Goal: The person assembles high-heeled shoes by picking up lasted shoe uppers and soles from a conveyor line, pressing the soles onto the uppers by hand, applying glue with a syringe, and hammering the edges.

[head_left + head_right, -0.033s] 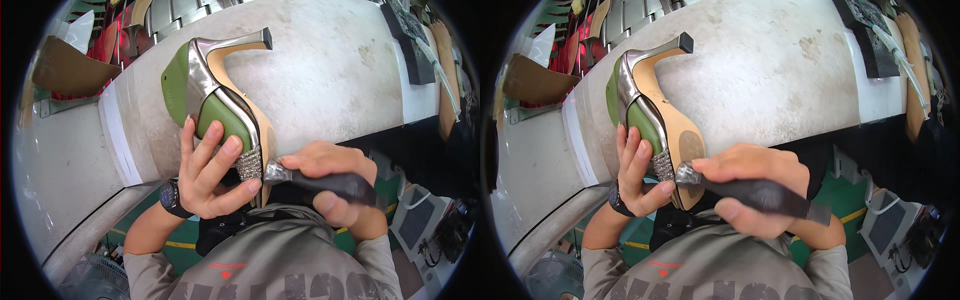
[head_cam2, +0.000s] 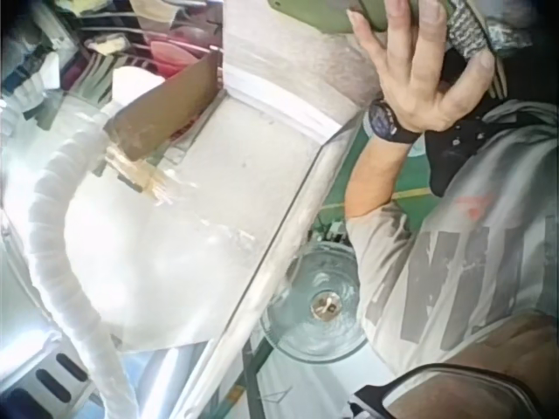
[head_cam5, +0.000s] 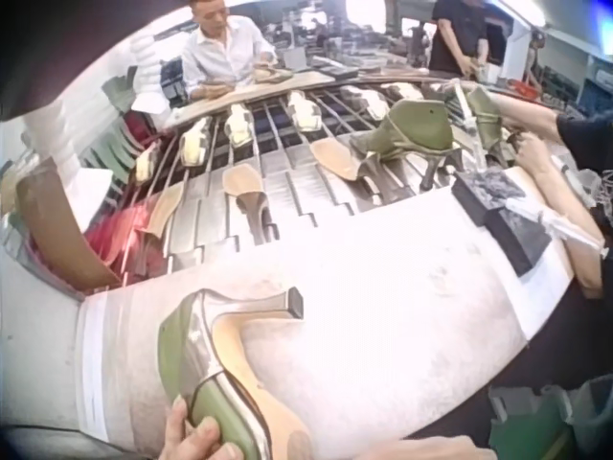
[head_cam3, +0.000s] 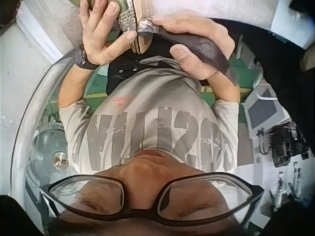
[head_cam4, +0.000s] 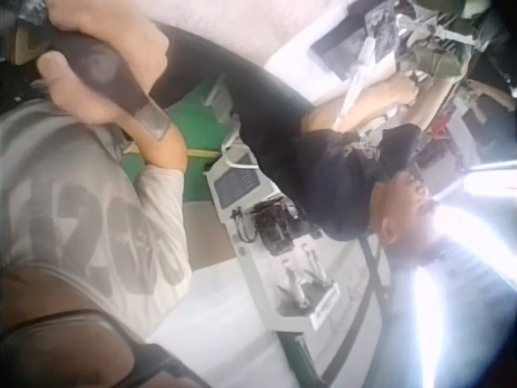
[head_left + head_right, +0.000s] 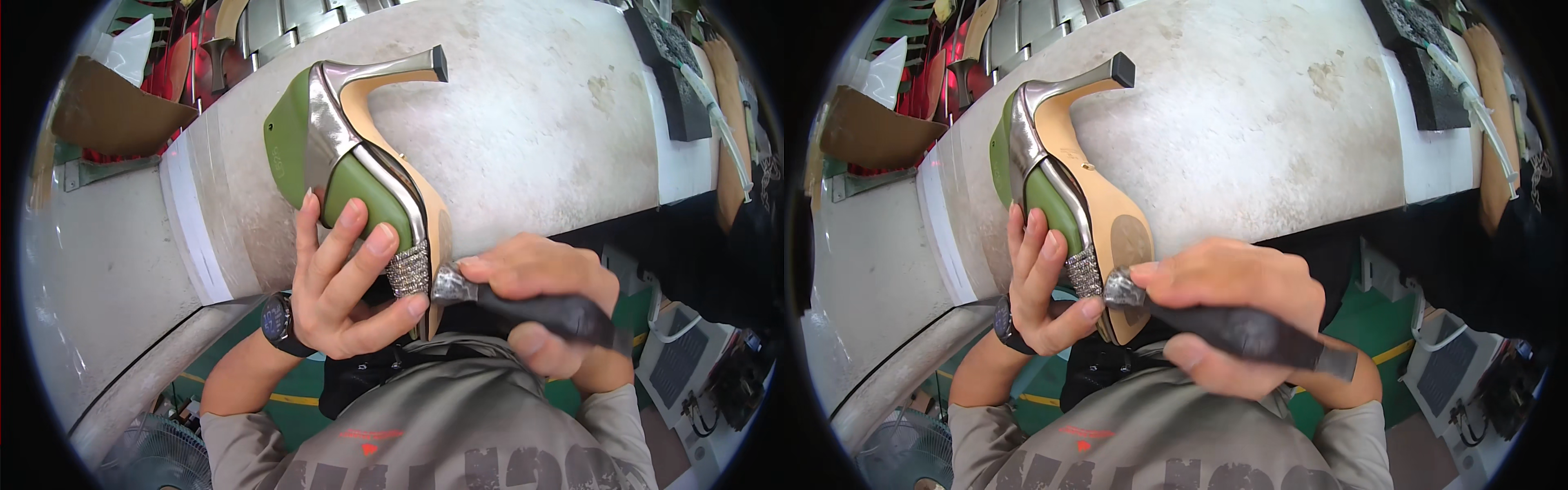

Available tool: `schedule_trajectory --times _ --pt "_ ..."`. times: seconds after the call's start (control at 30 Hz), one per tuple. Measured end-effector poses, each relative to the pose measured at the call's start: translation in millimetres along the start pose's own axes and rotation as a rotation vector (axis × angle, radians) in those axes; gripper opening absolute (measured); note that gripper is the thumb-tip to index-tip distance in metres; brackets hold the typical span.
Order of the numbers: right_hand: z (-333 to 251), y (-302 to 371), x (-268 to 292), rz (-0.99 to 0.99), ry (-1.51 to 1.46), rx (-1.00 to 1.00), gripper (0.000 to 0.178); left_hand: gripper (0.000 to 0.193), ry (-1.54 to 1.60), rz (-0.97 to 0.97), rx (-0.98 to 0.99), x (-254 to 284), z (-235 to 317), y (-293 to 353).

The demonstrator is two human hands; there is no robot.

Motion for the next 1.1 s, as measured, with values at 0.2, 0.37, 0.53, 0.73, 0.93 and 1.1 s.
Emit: schedule_trajectory --times 0.2,0.37,0.53,0.73,0.93,1.1 --pt "-45.1 -29.1 -12.4 -0.203 0.455 0.020 0.038 0.037 0.031 0.032 0.014 -2.4 1.0 0.4" --pt "-49.4 -40.8 -23.7 -0.246 0.638 0.027 0.032 0.039 0.056 0.062 0.040 -4.0 -0.7 4.6" --pt "-49.9 -45.1 -15.1 -0.017 0.454 -0.196 0.037 0.038 0.061 0.115 0.045 -9.8 1.1 -2.6" --pt "-56.2 -72.5 -16.5 0.042 0.369 -0.443 0.030 0.040 -0.089 0.166 0.151 -30.4 24.7 -4.7" --pt "-52.4 -63.3 -20.8 -0.160 0.576 -0.050 0.029 0.046 -0.138 0.243 0.227 -37.8 30.4 -7.5" --pt "-62.2 -44.6 -39.0 -0.244 0.619 -0.059 0.030 0.046 -0.132 0.231 0.238 -37.1 32.3 -10.6"
Point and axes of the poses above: each hand's wrist, its own y-axis away from the middle knuckle, its own x-axis out of the back of the hand, z = x × y, the point moved 1 cm from there along -y, towards the middle knuckle, and after that the axes turned 7 degrees about -y, right-handed, at the moved point
